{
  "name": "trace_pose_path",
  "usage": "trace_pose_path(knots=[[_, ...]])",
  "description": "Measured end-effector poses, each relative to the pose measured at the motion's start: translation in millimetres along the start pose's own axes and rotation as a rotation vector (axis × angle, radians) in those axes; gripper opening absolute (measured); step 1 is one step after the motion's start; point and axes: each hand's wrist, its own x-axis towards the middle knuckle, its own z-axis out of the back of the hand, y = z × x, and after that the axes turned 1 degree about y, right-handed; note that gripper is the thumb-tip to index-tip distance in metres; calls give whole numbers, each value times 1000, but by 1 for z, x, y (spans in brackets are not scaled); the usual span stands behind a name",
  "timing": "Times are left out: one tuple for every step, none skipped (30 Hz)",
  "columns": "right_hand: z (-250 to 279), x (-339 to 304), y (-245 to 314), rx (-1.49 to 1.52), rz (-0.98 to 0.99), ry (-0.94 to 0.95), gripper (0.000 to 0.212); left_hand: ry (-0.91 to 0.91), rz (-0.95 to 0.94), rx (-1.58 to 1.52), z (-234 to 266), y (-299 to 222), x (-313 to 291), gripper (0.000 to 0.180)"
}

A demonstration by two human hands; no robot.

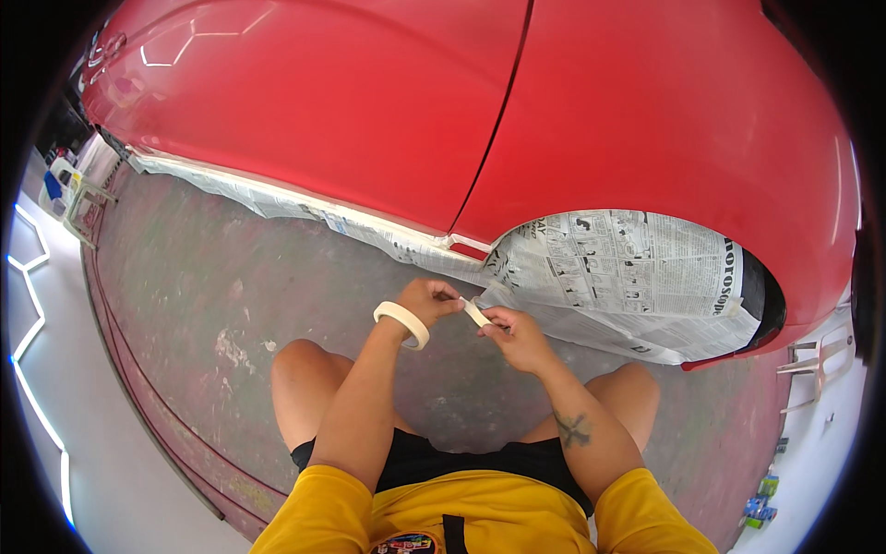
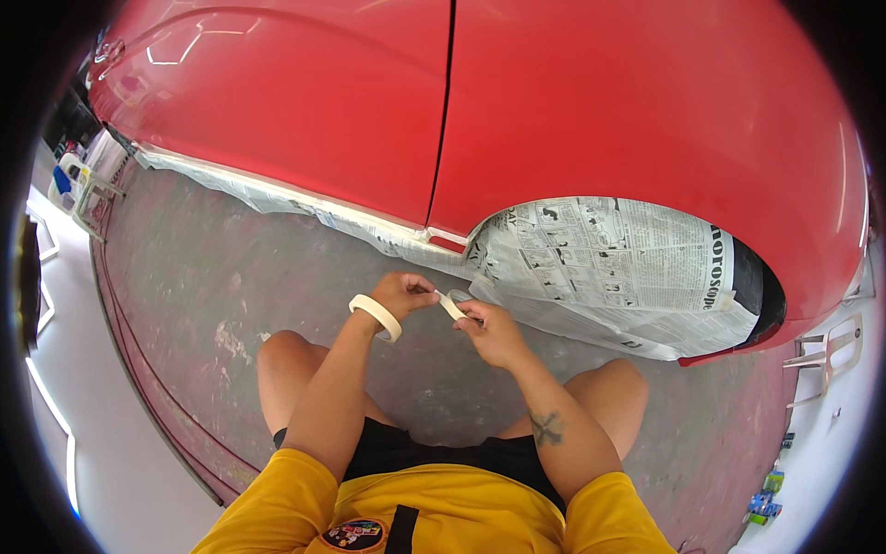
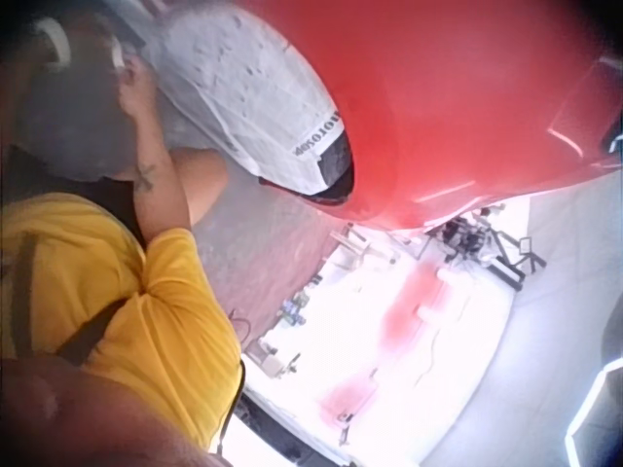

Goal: The person applies masking tape and newspaper to the front fender and wheel arch of a red car. They carefully smooth the tape along the panel edges and secure the newspaper over the wheel area to protect it from paint. The person then moves to the front of the car to handle additional newspaper sheets.

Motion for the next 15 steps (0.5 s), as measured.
trace_pose_path(knots=[[0,0,4,-19,-20,-7,27,-3,-8,-8,1,7,5,45],[-1,1,1,-33,-49,-43,27,-208,-97,135,0,14,9,51],[0,3,-2,-49,-77,-85,28,-410,-190,279,-4,12,13,58],[1,2,-6,-64,-106,-127,28,-612,-283,423,-8,10,16,65],[2,1,-10,-97,-116,-115,28,-594,-230,555,-12,9,19,73],[3,-2,-11,-132,-126,-107,29,-572,-180,685,-17,-3,18,81],[4,-4,-12,-166,-138,-100,29,-548,-130,814,-22,-12,20,90],[5,-6,-13,-190,-134,-90,30,-561,-133,839,-28,-12,26,94],[4,-8,-11,-215,-128,-74,31,-578,-133,861,-35,-6,31,98],[2,-11,-11,-236,-124,-58,31,-593,-130,886,-43,-5,32,102],[2,-14,-13,-252,-130,-62,32,-588,-93,858,-50,-4,35,109],[3,-17,-16,-267,-137,-69,32,-604,-85,823,-56,-3,39,111],[3,-20,-18,-282,-143,-75,32,-620,-78,788,-61,-1,43,113],[4,-22,-20,-299,-143,-66,31,-635,-70,752,-64,1,47,115],[5,-25,-21,-316,-148,-55,31,-611,-44,728,-66,2,50,120]])
